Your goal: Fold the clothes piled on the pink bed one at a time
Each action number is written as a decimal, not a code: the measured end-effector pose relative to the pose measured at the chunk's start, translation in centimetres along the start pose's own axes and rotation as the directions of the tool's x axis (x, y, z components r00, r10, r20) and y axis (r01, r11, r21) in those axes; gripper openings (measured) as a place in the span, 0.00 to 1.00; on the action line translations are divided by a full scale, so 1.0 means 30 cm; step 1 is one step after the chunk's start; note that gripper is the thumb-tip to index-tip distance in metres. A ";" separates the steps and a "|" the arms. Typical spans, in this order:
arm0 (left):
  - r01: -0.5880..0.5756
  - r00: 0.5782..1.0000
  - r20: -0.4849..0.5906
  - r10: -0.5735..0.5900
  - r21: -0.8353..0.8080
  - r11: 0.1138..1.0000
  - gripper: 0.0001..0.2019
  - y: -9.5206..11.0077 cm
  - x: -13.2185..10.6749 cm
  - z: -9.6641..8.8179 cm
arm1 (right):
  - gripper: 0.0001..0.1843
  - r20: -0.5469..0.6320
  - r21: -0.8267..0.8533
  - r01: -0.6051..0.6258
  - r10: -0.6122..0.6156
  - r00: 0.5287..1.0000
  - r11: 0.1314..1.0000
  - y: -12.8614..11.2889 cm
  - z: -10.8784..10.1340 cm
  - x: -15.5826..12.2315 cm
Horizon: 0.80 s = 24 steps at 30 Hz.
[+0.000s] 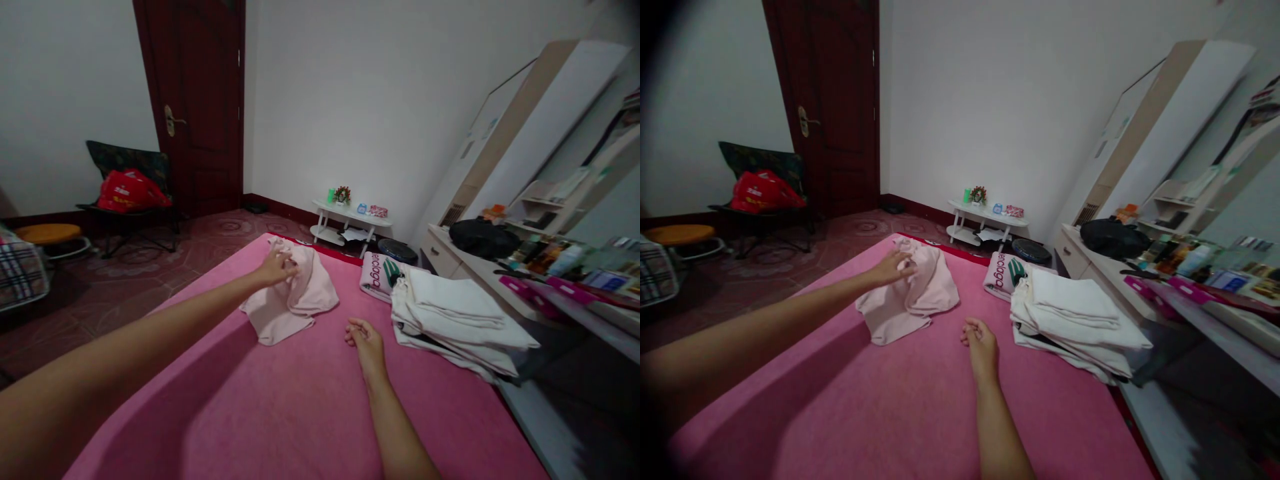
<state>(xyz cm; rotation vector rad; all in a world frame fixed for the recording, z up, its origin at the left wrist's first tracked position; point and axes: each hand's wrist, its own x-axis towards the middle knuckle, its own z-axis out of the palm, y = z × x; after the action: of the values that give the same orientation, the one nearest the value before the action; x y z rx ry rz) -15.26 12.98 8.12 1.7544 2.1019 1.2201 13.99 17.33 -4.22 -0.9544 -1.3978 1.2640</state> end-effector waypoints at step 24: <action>-0.311 0.914 0.402 0.058 0.604 0.734 0.17 -0.078 -0.034 -0.035 | 0.17 0.016 0.009 0.029 -0.029 0.999 1.000 -0.011 -0.014 -0.009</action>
<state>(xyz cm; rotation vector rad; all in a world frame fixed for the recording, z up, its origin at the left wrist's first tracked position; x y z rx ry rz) -17.32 11.60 6.90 2.2853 2.3063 0.0886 14.47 17.10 -3.95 -0.9169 -1.4122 1.2578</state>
